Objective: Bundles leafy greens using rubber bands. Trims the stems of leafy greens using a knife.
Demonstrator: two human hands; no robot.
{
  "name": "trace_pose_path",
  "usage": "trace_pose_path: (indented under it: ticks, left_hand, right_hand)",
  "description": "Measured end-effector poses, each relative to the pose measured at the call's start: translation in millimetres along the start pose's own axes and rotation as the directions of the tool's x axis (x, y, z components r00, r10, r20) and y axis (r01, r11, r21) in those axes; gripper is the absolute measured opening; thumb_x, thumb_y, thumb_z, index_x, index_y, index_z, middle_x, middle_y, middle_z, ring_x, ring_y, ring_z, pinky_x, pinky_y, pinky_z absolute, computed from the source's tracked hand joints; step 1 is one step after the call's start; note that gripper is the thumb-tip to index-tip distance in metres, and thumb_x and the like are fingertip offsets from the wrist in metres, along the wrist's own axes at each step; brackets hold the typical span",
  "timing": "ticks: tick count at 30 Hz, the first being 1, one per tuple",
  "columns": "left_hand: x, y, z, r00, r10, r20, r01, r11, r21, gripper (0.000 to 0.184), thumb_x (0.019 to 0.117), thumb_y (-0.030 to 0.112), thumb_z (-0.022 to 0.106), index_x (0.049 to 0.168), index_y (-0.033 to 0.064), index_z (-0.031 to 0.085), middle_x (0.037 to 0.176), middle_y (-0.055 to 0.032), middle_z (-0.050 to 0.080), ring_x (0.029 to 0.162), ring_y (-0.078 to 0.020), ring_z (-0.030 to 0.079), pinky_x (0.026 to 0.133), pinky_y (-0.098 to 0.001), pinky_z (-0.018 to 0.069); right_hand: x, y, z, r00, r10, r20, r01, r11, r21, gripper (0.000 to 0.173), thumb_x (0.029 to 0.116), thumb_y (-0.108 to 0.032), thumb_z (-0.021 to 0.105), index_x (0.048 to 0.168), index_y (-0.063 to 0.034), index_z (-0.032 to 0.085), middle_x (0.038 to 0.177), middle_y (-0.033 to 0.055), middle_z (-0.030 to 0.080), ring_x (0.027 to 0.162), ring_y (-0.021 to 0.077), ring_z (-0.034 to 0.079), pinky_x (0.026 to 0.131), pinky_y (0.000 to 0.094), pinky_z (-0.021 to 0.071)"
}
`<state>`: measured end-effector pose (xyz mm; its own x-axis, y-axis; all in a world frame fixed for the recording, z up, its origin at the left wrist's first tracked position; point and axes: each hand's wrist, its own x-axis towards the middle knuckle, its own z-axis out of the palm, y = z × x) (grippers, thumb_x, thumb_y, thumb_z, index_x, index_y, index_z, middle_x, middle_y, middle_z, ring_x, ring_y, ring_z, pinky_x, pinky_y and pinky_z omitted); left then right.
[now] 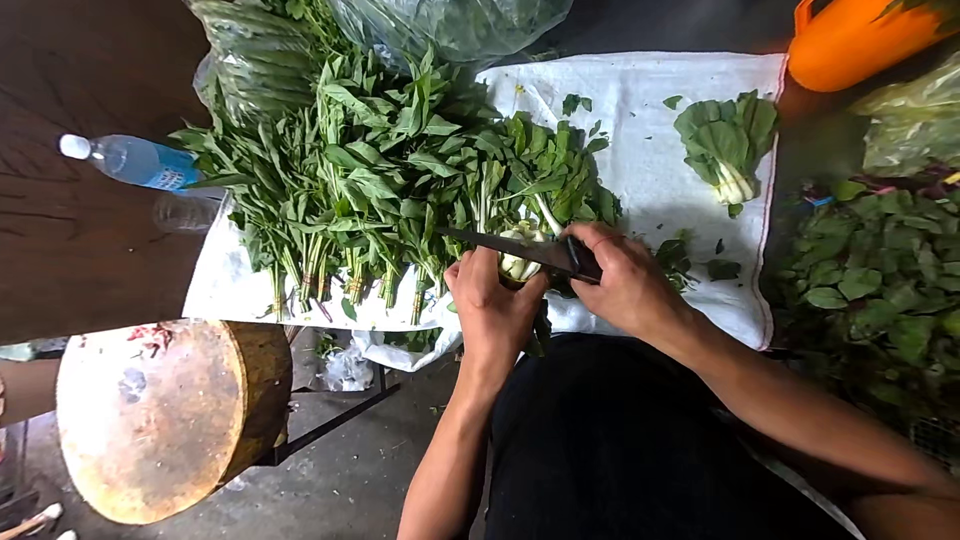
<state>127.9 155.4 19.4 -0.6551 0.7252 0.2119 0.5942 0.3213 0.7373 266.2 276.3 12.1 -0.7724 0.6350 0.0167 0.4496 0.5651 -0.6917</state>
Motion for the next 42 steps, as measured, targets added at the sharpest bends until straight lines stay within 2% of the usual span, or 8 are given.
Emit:
trace_pose_path:
  ticks: [9,14,20,25,30,34,37,42]
  left_hand:
    - [-2,8,-15,0.998,0.062,0.01,-0.061,0.995,-0.082,0.039,0.0795,0.029,0.084,0.111,0.0121,0.069,0.096,0.0036,0.071,0.093,-0.0088,0.064,0.099,-0.0426,0.0448]
    - [40,18,-1,0.92,0.285,0.268,-0.321,0.942,0.099,0.047,0.0806,0.025,0.083,0.119,0.005,0.066,0.105,-0.0089,0.07,0.104,-0.0263,0.065,0.103,-0.056,0.043]
    - [113,68,135,0.488,0.598,0.636,-0.844,0.51,0.168,0.025,0.0897,0.009,0.071,0.115,0.0063,0.069,0.109,-0.0171,0.07,0.115,-0.0438,0.061,0.113,-0.0771,0.0215]
    - [105,66,277,0.111,0.321,0.94,-0.978,0.201,0.046,0.022,0.0963,0.007,0.066,0.117,0.0061,0.073,0.127,-0.014,0.068,0.134,-0.0392,0.052,0.12,-0.075,0.0073]
    - [89,69,360,0.269,0.481,0.834,-0.953,0.261,0.157,0.033,0.1047,0.009,0.047,0.133,0.004,0.064,0.145,-0.0137,0.058,0.147,-0.0384,0.038,0.126,-0.0655,0.0035]
    - [60,75,320,0.32,0.552,0.77,-0.921,0.373,0.115,0.038,0.1048,0.009,0.048,0.14,0.0025,0.06,0.158,-0.0208,0.043,0.155,-0.0439,0.02,0.125,-0.0658,0.0042]
    - [12,49,248,0.483,0.563,0.671,-0.748,0.663,-0.018,0.032,0.0976,0.006,0.059,0.129,0.0037,0.067,0.146,-0.0205,0.056,0.145,-0.0437,0.041,0.121,-0.0658,0.0236]
    - [-82,-40,123,0.715,0.358,0.601,-0.347,0.927,-0.14,0.022,0.0912,0.006,0.062,0.109,0.006,0.074,0.114,-0.0116,0.072,0.114,-0.031,0.065,0.101,-0.0498,0.0512]
  right_hand:
    - [7,70,0,0.917,0.329,0.224,-0.347,0.937,0.044,0.039,0.091,-0.01,0.072,0.13,-0.0086,0.065,0.108,0.0177,0.072,0.098,0.0343,0.07,0.087,0.0599,0.0551]
    - [-49,109,-28,0.746,0.648,0.155,-0.653,0.666,0.361,0.044,0.0948,-0.021,0.067,0.135,-0.0051,0.058,0.1,0.0136,0.066,0.072,0.0191,0.065,0.069,0.0401,0.0578]
    - [-142,122,-34,0.622,0.78,-0.073,-0.59,0.528,0.61,0.049,0.0931,-0.019,0.067,0.137,-0.0021,0.056,0.084,0.0066,0.064,0.058,0.0132,0.058,0.055,0.0316,0.054]
    - [-189,109,-29,0.512,0.841,-0.176,-0.57,0.486,0.663,0.046,0.0923,-0.016,0.066,0.133,0.0031,0.056,0.077,0.0041,0.064,0.056,0.01,0.059,0.054,0.0277,0.0544]
    - [-206,110,-21,0.412,0.892,-0.184,-0.619,0.422,0.662,0.048,0.0878,-0.018,0.067,0.13,0.0038,0.056,0.076,0.0053,0.062,0.058,0.0112,0.06,0.056,0.0294,0.055]
    - [-198,125,-22,0.55,0.787,-0.281,-0.579,0.601,0.551,0.061,0.0873,-0.013,0.063,0.143,0.0049,0.046,0.103,0.0131,0.063,0.076,0.0132,0.062,0.067,0.0331,0.0564]
    - [-174,137,-30,0.643,0.719,-0.265,-0.608,0.689,0.393,0.079,0.0887,-0.014,0.064,0.159,-0.0022,0.03,0.149,0.0264,0.048,0.131,0.0308,0.055,0.107,0.0471,0.0477]
    - [-98,172,-22,0.776,0.591,-0.222,-0.568,0.807,0.161,0.075,0.0928,-0.008,0.067,0.159,-0.0018,0.032,0.147,0.0303,0.049,0.134,0.0391,0.052,0.112,0.0518,0.044]
